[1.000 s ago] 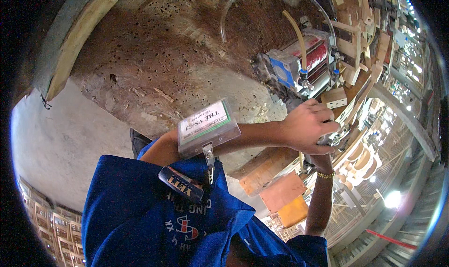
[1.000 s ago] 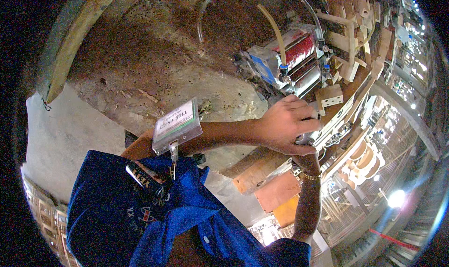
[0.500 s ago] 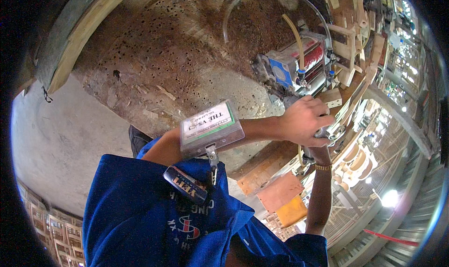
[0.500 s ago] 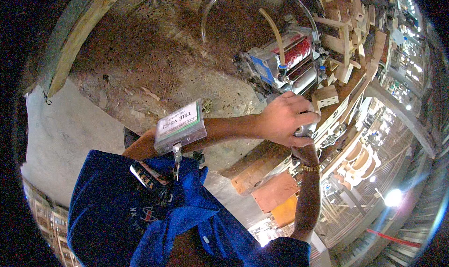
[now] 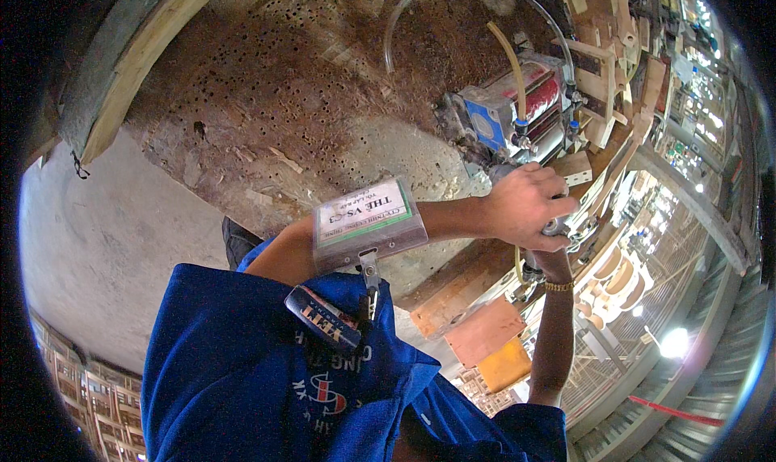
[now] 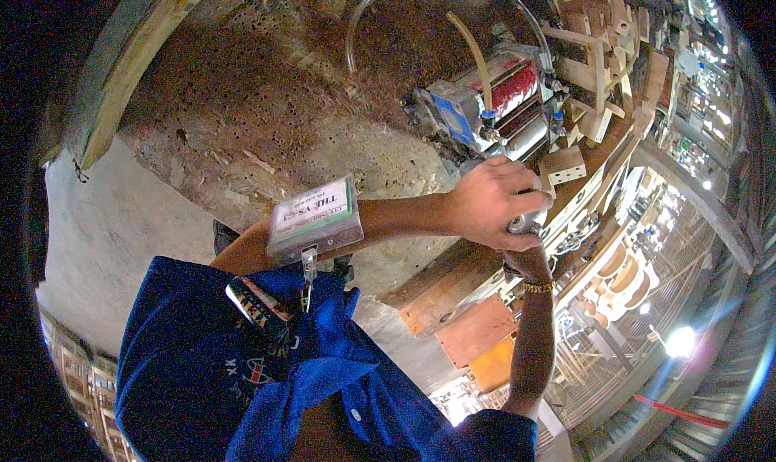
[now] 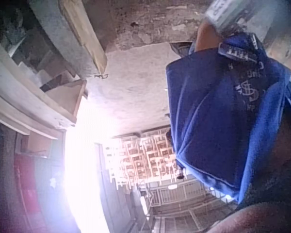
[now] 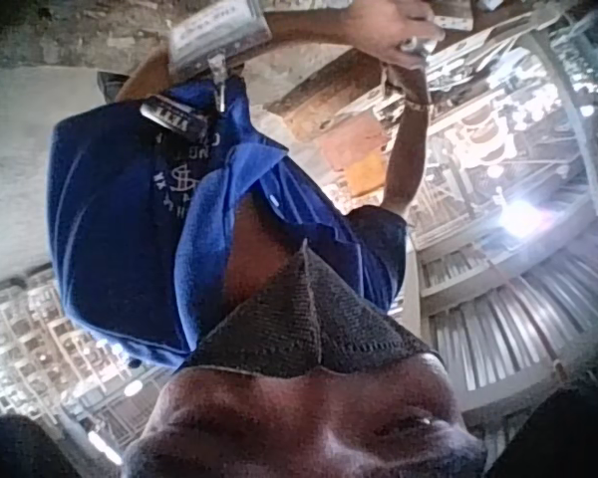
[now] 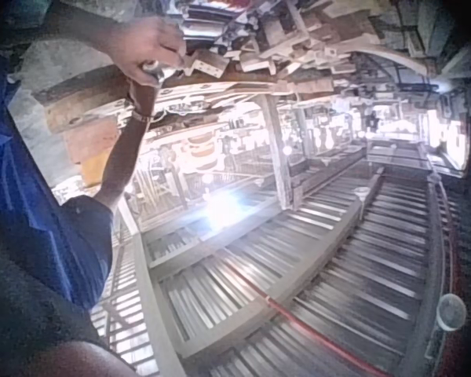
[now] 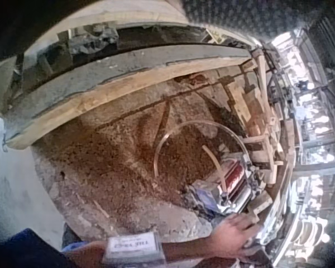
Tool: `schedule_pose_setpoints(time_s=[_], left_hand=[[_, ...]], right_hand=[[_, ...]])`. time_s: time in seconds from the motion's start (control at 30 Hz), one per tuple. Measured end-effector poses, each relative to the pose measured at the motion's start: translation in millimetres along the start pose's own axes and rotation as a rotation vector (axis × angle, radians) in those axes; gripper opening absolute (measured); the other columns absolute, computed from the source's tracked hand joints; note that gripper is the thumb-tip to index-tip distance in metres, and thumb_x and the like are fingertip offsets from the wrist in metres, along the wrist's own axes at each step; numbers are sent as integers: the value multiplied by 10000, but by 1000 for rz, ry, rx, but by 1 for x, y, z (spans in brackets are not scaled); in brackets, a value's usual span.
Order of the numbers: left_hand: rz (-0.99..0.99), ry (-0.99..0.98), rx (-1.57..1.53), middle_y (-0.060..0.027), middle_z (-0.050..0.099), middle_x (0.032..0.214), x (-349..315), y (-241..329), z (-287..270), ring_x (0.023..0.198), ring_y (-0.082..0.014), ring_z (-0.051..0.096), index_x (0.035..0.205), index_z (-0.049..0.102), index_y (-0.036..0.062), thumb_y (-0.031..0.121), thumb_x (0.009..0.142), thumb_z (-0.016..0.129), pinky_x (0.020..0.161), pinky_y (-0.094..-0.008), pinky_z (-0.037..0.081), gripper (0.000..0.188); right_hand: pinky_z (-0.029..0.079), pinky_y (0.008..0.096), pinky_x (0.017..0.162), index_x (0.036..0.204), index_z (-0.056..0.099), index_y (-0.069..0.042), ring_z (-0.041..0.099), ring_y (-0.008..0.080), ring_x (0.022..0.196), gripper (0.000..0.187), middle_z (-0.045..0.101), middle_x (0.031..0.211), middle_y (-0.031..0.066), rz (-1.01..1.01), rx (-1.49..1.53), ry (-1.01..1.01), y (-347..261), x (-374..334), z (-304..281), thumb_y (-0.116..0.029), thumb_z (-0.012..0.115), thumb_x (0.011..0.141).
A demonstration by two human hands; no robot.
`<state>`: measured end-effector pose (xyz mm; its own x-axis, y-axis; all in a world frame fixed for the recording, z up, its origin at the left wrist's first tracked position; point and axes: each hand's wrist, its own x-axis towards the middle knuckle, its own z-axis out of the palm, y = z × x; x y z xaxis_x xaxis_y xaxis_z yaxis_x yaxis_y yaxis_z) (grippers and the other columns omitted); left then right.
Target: The person empties a bag of brass fasteners onto a workbench and sorts them by hand. They then walk to a pneumatic nail gun and load the fasteners into its magazine.
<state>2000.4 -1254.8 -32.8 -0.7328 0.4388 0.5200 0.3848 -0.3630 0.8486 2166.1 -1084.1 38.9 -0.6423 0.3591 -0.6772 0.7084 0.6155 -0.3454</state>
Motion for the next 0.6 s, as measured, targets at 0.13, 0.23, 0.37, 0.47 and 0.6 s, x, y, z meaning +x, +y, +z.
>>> schedule_pose_setpoints(time_s=[0.13,0.23,0.37,0.47,0.6], left_hand=[[15,-33,-25,-65,552,843,0,5,4,785,-268,569,942,591,131,454,637,727,651,-388,446,464],[29,-4,6,-62,544,823,-6,-4,3,774,-268,563,914,593,136,453,632,728,646,-388,445,445],[47,-8,6,-60,537,806,-7,-2,2,766,-262,559,875,589,137,457,629,722,656,-380,438,425],[59,-9,-8,-59,535,795,-8,1,4,769,-257,560,853,586,133,460,627,717,669,-375,432,419],[83,29,-14,-50,521,811,-8,-1,8,741,-248,544,867,586,132,459,624,733,630,-374,428,433]], right_hand=[[391,379,935,1271,363,-62,452,221,1117,585,448,1219,94,-81,-406,-57,15,-14,-6,-136,695,796],[425,394,880,1138,488,-73,539,267,1030,390,558,1104,114,-20,-375,-98,-23,-2,5,-141,653,791],[459,386,820,1046,562,-68,591,284,957,281,623,1025,118,-23,-221,4,-52,-10,19,-148,636,787],[469,381,788,1029,568,-66,598,280,933,277,626,1016,120,-117,-351,24,-43,-18,18,-156,647,780],[470,388,766,1033,559,-68,608,275,917,291,626,1028,114,-153,-438,-27,-31,-16,16,-170,648,776]])
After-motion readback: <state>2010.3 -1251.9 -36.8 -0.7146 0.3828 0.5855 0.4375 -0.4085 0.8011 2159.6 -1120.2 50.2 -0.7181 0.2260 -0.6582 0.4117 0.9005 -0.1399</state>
